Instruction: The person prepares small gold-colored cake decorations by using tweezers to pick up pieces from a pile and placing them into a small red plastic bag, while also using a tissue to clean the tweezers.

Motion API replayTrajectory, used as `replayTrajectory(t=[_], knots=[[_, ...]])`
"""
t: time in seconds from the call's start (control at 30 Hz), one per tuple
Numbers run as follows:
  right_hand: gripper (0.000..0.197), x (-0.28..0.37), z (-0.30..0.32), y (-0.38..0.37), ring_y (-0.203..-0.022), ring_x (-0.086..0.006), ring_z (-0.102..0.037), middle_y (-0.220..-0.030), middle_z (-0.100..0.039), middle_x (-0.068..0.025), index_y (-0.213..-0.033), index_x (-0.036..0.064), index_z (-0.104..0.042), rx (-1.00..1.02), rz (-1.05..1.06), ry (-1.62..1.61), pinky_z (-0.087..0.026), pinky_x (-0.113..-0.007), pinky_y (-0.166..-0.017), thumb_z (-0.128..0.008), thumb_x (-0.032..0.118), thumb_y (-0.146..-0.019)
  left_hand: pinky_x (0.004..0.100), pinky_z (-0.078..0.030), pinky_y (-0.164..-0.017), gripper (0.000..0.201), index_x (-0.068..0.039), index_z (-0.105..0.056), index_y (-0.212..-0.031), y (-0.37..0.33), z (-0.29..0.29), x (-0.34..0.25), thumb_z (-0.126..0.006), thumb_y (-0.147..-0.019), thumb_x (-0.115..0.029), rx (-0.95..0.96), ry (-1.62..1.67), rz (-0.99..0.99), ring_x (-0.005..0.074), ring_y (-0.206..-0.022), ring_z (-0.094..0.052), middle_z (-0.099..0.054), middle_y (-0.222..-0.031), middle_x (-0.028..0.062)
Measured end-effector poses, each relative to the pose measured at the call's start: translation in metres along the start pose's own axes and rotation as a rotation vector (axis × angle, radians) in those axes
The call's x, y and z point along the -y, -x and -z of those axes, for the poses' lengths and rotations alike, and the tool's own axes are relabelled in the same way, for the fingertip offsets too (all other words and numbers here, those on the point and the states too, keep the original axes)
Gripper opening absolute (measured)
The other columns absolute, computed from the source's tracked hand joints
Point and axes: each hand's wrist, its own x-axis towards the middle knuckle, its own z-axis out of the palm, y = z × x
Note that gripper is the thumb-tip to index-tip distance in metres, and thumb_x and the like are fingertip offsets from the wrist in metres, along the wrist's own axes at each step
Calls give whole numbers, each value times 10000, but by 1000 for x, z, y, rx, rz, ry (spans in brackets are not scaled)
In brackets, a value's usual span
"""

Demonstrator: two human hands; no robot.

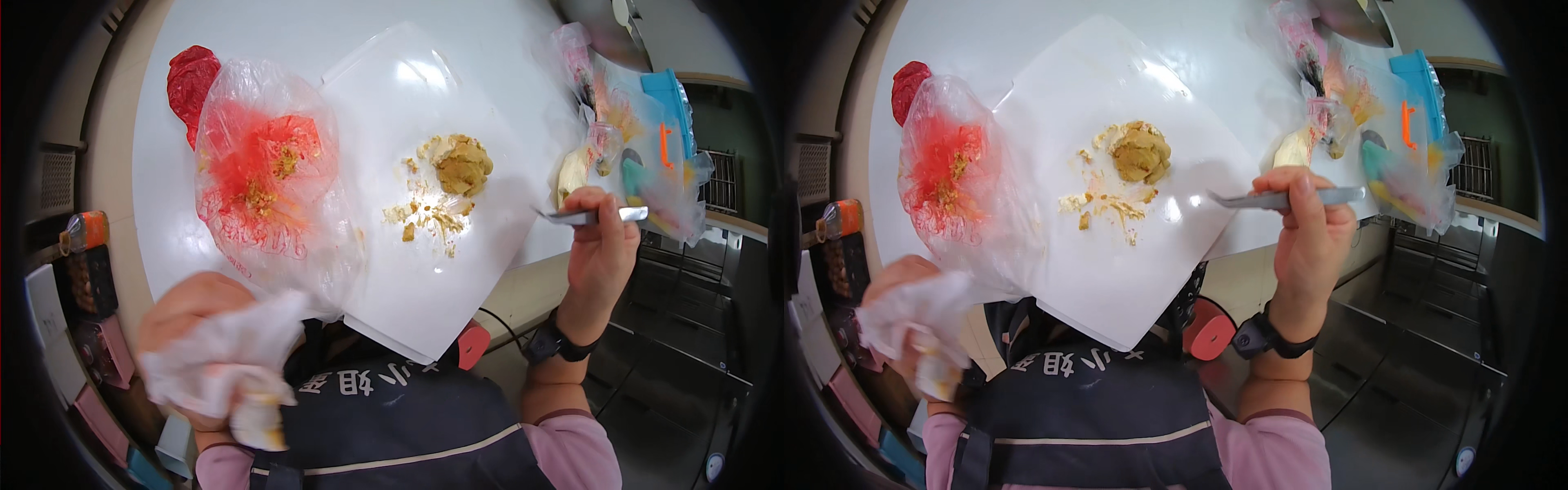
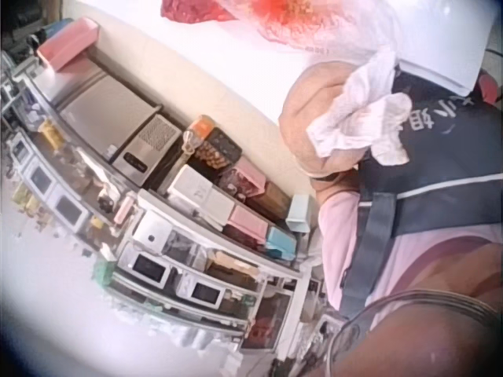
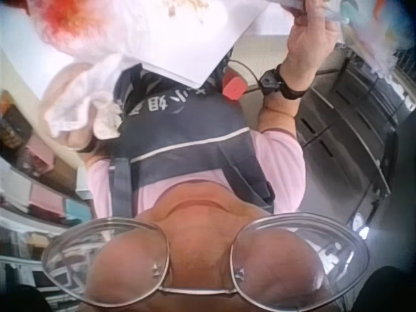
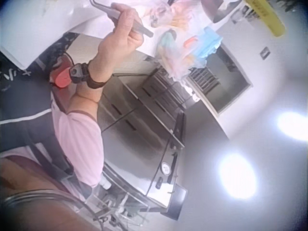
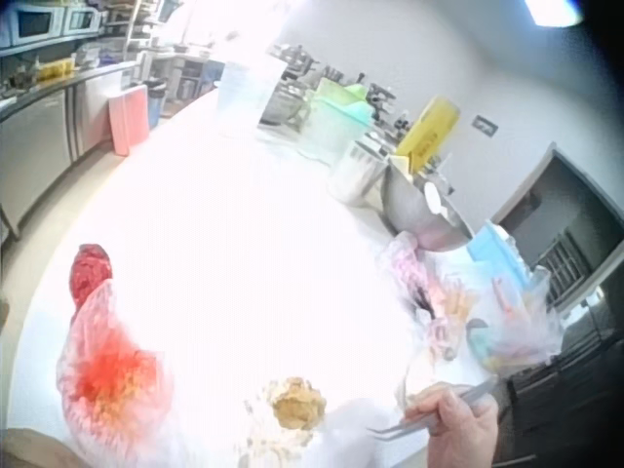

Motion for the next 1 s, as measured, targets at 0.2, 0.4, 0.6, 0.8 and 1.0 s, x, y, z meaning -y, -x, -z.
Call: replayTrajectory(t=[0.2,0.4,0.6,0.8,1.0], knots=[[276,25,-20,-36,-652,-104,-555,-813,-636,-114,-960,-62,-618,106,-58,138,-413,-209,-601,-439,131,-877,356,-470,-697,121,30,-605,-774,-47,-26,-27,-627,-667,-21,232,-337,-513,303,-788,-602,-614,-907,192],[290,41,-37,-75,-650,-51,-505,-800,-635,-61,-1023,-16,-628,389,-26,364,-355,-183,-541,-467,165,-864,355,-471,-766,219,61,-567,-946,-35,-20,-14,-587,-735,9,-77,-338,-484,299,-856,-605,-598,-962,219],[387,43,-29,-63,-591,-104,-541,-746,-634,-94,-944,-52,-638,217,10,230,-425,-227,-574,-413,262,-917,307,-509,-749,445,1,-444,-1187,11,6,5,-594,-814,-188,-365,474,-247,232,-950,-586,-539,-1122,159],[482,39,-14,-41,-532,-126,-534,-683,-612,-139,-791,-65,-624,306,-91,-24,-421,-223,-518,-339,295,-937,237,-361,-731,237,74,-535,-966,-31,-41,-36,-522,-827,-117,-141,38,-156,140,-862,-484,-493,-1048,113],[515,37,-23,-33,-507,-129,-526,-631,-599,-128,-728,-40,-614,384,-136,-88,-418,-214,-510,-317,323,-939,272,-396,-840,323,39,-515,-1123,-53,-20,-29,-517,-880,-174,-109,429,94,141,-968,-539,-563,-1088,96]])
